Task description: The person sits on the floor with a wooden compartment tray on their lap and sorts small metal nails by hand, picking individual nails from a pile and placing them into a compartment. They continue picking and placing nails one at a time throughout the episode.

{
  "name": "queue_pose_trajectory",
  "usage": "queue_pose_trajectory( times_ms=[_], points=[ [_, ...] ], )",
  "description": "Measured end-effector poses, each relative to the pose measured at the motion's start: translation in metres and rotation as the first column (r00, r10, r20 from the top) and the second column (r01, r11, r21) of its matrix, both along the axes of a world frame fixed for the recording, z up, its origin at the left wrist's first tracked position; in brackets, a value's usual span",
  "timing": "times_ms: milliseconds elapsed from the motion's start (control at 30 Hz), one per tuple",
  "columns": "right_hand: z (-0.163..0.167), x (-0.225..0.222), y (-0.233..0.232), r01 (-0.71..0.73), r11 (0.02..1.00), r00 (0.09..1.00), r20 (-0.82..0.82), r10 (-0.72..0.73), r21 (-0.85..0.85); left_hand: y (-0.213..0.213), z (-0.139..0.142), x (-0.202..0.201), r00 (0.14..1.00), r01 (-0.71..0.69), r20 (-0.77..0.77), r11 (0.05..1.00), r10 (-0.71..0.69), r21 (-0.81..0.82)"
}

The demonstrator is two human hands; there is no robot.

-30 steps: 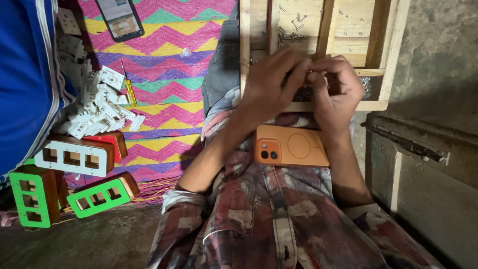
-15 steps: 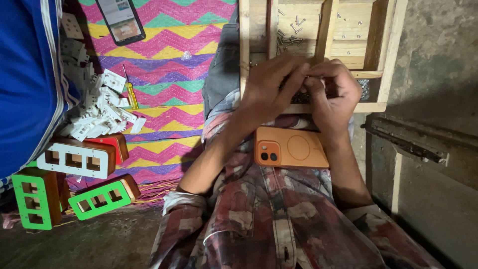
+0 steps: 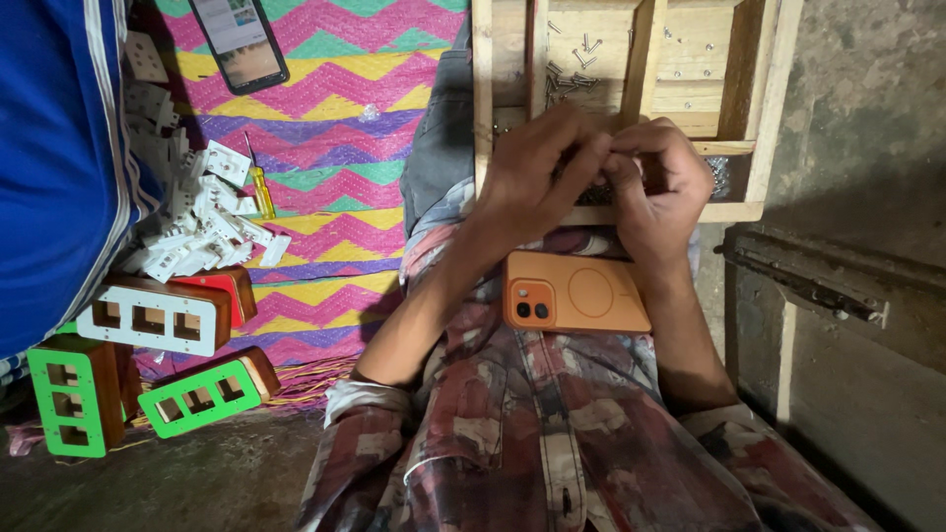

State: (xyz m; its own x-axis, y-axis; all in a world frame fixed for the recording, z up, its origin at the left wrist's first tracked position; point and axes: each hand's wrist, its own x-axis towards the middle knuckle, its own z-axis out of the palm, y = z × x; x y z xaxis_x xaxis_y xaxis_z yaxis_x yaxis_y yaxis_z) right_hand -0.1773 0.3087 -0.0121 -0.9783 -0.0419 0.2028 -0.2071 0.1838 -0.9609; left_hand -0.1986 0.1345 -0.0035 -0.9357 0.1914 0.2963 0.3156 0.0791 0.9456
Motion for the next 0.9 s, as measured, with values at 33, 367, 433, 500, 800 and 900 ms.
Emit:
queue_pose_trajectory(
  times_ms=[33, 367, 433, 500, 800, 900],
  points=[
    [0.000, 0.001, 0.000, 0.008, 1.000, 1.000, 0.000, -0.008, 0.021, 0.000, 0.000, 0.001, 1.000, 0.002, 0.006, 1.000, -0.002, 0.015],
    [0.001, 0.000, -0.003, 0.011, 0.999, 0.999, 0.034, -0.010, -0.052, 0.000, -0.006, -0.006, 0.999, -0.011, -0.039, 1.000, 0.011, -0.019],
    [-0.001, 0.000, -0.004, 0.026, 1.000, 1.000, 0.011, -0.026, 0.000, -0.004, -0.007, -0.006, 1.000, 0.018, -0.008, 1.000, -0.018, 0.009],
    [-0.004, 0.002, -0.005, 0.051, 0.998, 0.999, 0.005, -0.051, -0.043, -0.004, -0.008, -0.006, 1.000, -0.006, 0.022, 0.998, 0.007, -0.057],
    [-0.013, 0.006, -0.004, 0.267, 0.879, 0.956, -0.003, -0.292, -0.396, -0.004, -0.009, -0.001, 0.992, -0.047, 0.116, 0.999, 0.044, 0.023],
    [-0.008, 0.005, -0.005, 0.296, 0.855, 0.945, 0.004, -0.326, -0.427, -0.004, -0.007, 0.000, 0.992, -0.043, 0.117, 0.999, 0.040, 0.022]
  ],
)
